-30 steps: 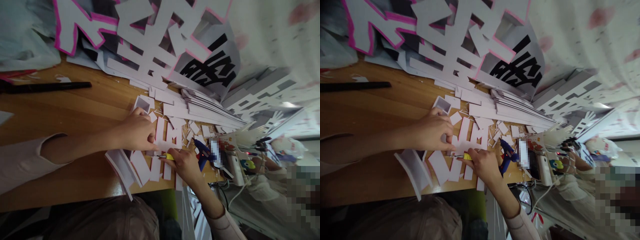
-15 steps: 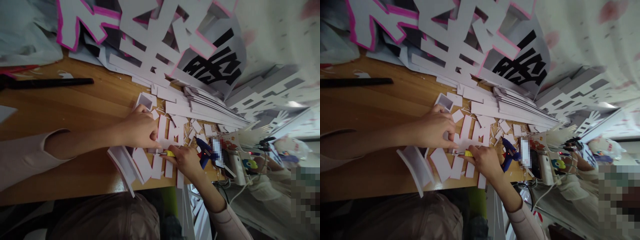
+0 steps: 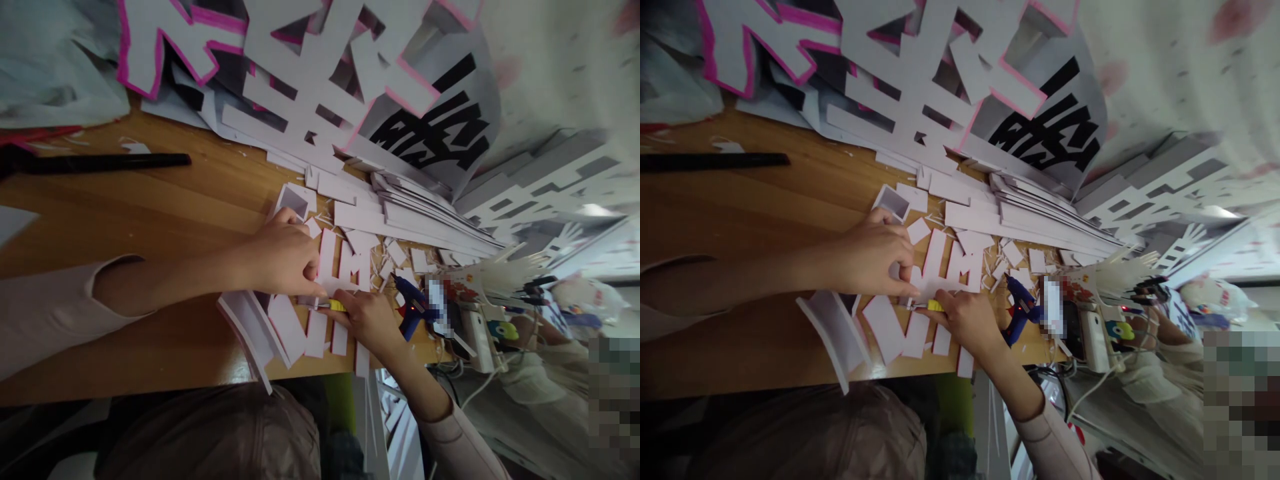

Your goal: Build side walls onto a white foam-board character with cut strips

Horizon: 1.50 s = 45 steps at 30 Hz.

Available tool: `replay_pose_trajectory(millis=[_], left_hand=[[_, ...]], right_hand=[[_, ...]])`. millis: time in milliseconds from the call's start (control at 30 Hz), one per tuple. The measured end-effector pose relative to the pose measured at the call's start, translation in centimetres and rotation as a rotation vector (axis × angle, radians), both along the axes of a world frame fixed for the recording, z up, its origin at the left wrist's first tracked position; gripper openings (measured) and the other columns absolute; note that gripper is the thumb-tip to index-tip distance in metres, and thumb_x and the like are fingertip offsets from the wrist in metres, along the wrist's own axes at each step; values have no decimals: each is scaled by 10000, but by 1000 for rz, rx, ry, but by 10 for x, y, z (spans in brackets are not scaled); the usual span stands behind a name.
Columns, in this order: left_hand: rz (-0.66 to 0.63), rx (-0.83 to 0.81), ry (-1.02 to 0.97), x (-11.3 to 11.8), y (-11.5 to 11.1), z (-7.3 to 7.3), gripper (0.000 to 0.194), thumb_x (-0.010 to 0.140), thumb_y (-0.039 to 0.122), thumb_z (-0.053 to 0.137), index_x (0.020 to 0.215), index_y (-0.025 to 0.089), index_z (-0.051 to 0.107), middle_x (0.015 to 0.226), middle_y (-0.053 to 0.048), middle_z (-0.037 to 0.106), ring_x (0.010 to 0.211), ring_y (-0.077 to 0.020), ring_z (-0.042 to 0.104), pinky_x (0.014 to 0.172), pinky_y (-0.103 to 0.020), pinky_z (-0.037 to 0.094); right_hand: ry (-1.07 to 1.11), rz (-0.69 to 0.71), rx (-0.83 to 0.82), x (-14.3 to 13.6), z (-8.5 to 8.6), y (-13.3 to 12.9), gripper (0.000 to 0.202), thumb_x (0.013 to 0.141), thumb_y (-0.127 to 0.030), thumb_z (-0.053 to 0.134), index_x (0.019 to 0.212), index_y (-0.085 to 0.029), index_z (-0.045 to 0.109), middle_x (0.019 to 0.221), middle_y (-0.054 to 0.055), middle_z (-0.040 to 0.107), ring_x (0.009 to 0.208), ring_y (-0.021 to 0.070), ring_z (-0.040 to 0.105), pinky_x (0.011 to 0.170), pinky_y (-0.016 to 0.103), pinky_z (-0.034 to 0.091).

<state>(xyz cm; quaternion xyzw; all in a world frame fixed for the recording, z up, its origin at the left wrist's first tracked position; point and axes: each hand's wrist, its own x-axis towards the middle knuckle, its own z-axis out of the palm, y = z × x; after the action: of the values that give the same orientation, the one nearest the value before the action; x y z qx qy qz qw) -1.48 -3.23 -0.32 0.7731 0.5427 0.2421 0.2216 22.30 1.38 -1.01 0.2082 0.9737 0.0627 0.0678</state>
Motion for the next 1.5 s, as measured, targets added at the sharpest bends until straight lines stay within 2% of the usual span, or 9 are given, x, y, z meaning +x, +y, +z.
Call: replay_pose_trajectory(millis=[867,1300,1500], left_hand=[[-12,6,31,0,1,-5,310,732,523,747,577,256,726,662,-7,694,819,-210,589,935,-455,251],[-5,-14,50,0,2,-2,331,743,533,733,554,263,708,682,17,716,845,-196,587,928,-419,222],[1,-19,6,-1,2,-4,334,728,533,743,551,252,709,691,0,724,847,-205,598,929,-436,225]], right_hand=[[-268,-156,-10,-11,8,-12,597,1017,-626,316,873,-166,667,664,90,712,592,199,665,521,301,147],[-398,-181,-36,-20,14,-13,529,1021,-592,357,932,-161,650,742,91,732,703,229,716,531,302,169],[-430,-198,-53,-23,19,-15,534,1036,-574,308,966,-165,644,750,103,730,726,244,728,526,309,183]])
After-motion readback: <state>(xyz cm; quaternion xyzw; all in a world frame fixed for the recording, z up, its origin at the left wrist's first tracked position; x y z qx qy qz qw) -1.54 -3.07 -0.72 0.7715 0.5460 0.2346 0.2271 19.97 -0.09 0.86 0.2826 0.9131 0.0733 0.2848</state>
